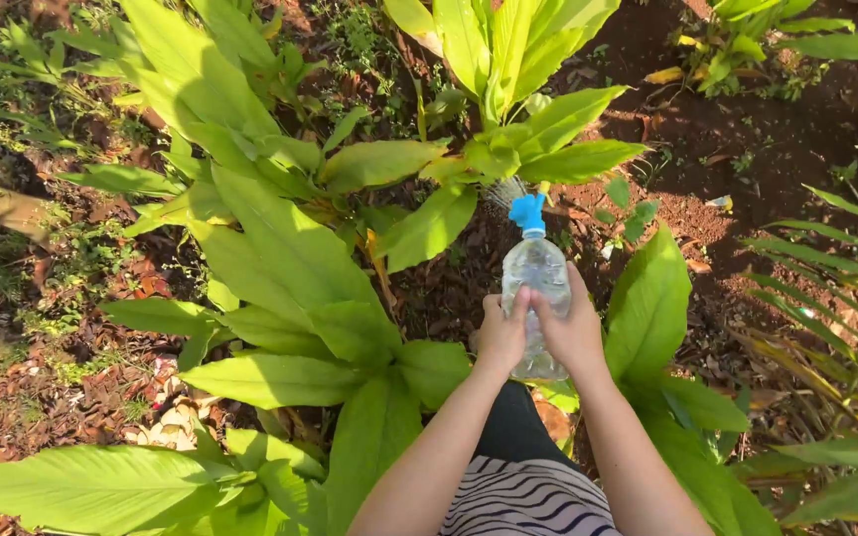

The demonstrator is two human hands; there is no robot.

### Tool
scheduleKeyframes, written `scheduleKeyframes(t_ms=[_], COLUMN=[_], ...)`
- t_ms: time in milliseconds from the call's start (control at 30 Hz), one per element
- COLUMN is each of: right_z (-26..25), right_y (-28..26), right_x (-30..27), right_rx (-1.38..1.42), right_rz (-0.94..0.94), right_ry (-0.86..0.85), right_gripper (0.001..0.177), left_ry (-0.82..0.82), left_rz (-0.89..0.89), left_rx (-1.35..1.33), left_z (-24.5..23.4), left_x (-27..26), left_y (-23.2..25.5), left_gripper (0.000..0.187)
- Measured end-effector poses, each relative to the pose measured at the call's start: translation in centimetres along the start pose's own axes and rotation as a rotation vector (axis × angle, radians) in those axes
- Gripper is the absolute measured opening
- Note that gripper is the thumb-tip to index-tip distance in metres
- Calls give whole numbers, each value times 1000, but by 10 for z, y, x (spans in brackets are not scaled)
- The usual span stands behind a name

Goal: Watering various plants in a garden using a plastic spray bottle.

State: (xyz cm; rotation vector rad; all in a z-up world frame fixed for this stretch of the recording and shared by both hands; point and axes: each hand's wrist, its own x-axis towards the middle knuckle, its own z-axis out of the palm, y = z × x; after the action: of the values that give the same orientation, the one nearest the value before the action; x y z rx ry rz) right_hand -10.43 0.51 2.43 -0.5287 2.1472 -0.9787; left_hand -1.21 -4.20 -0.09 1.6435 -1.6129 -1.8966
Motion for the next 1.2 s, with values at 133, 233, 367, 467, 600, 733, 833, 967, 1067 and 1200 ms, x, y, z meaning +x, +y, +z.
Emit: scheduleKeyframes(t_ms=[133, 233, 367, 467, 600, 733, 833, 967, 1067, 1200], right_z=[28, 47, 61, 57, 58, 50, 32, 8, -10, -21], right_y=[-29, -49, -86, -113, -127, -129, -142, -147, -135, -118], right_x=[37, 57, 86, 93, 115, 143, 151, 156, 168, 180], right_rx=[-141, -177, -211, -244, -266, -246, -223, -106, -92, -100], right_rz=[-101, -117, -163, -113, -99, -86, -123, -138, -135, -119], right_ry=[-107, -151, -174, -234, -229, -183, -93, 22, 94, 115], right_gripper=[82, 82, 85, 83, 81, 80, 77, 73, 73, 73], left_ry=[111, 150, 204, 197, 175, 122, 90, 39, -2, -30], left_rz=[-64, -58, -29, -66, -96, -57, -3, 87, 121, 125], left_rx=[-69, -184, -168, -256, -287, -271, -194, -162, -98, -80], left_z=[-25, -42, -57, -60, -63, -58, -51, -29, -8, 3], left_x=[27, 54, 88, 94, 112, 133, 139, 160, 182, 169], left_y=[11, 9, 31, 51, 70, 89, 119, 135, 130, 146], left_gripper=[80, 78, 83, 81, 82, 86, 82, 86, 85, 83])
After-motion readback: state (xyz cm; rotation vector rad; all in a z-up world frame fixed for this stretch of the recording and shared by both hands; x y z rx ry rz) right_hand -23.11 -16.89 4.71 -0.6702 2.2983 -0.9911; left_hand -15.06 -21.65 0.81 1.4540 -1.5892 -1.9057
